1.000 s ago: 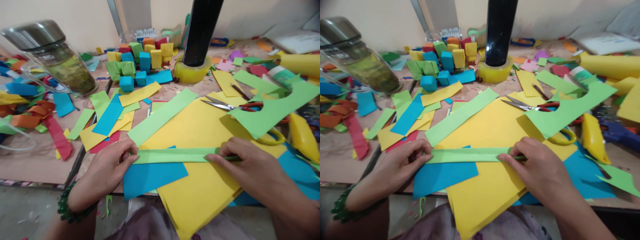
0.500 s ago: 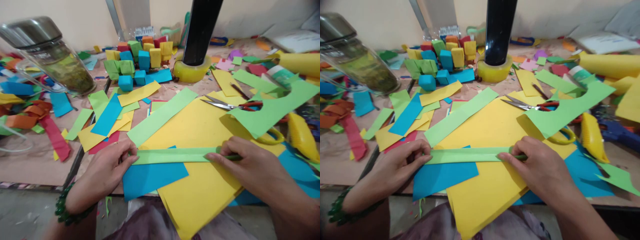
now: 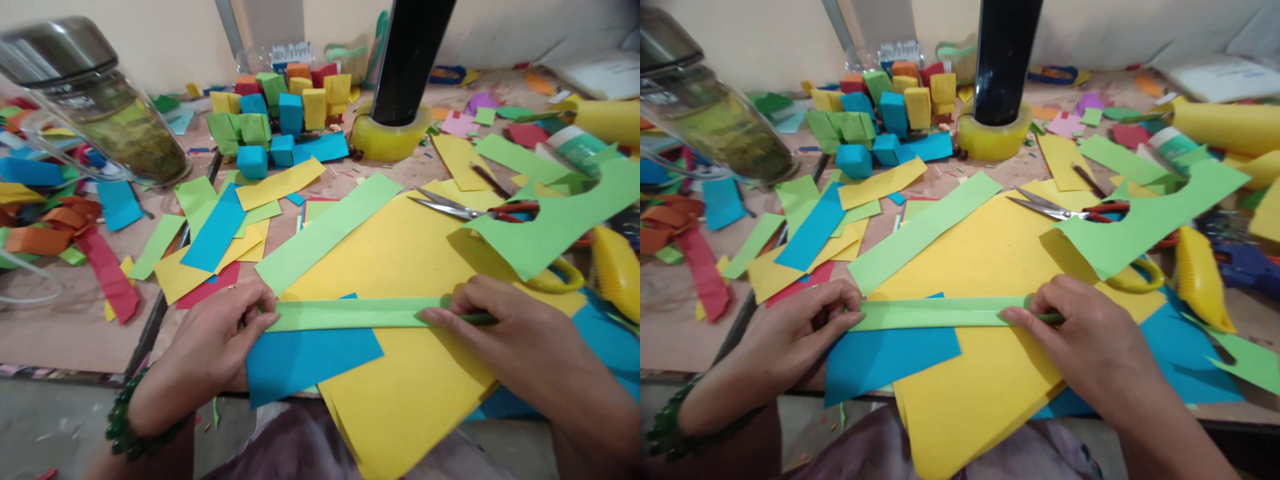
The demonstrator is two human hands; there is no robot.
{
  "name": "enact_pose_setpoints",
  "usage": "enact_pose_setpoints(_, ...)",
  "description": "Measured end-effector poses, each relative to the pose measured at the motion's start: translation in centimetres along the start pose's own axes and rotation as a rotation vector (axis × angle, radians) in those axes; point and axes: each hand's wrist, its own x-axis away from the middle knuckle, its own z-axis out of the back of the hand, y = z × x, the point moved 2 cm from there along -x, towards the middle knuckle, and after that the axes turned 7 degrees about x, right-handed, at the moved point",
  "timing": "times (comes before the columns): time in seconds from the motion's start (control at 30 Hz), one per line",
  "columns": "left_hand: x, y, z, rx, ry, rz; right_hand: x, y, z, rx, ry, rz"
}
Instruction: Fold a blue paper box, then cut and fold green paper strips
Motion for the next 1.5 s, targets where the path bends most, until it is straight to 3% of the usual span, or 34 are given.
enact_pose_setpoints(0.53, -0.2, 0.0, 0.1, 0.118, 0.022, 0.033, -0.6, 0.0, -0.1, 0.062, 0.006, 0.008)
enact_pose_setpoints(0.83, -0.4, 0.3, 0.2, 0.039, 0.024, 0.031, -0.7, 0.0, -0.1, 0.055, 0.021, -0.007)
enact_pose_setpoints(1.03, -0.4, 0.5, 0.1, -0.066, 0.04, 0.039, -1.0, -0.1, 0.0, 0.084, -0.041, -0.092)
enact_pose_setpoints(1.1, -0.2, 0.6, -0.2, -0.129, 0.096, -0.031, -1.0, -0.1, 0.1, 0.09, -0.044, -0.113)
enact_pose_setpoints(1.2, 0.1, 1.0, -0.6, -0.338, 0.224, -0.297, -1.1, -0.2, 0.1, 0.09, -0.02, -0.103)
enact_pose_setpoints(1.27, 0.3, 1.6, -1.1, -0.506, 0.164, -0.494, -1.2, -0.3, 0.1, 0.094, -0.023, -0.096)
enact_pose_setpoints(1.33, 0.4, 2.2, -1.5, -0.631, 0.016, -0.591, -1.2, -0.4, 0.1, 0.1, -0.021, -0.1)
enact_pose_setpoints(1.4, 0.5, 2.8, -1.6, -0.704, -0.071, -0.591, -1.2, -0.6, 0.1, 0.107, -0.011, -0.102)
enact_pose_setpoints(1.5, 0.9, 3.7, -1.8, -0.751, -0.095, -0.575, -0.9, -0.6, 0.1, 0.089, 0.026, -0.058)
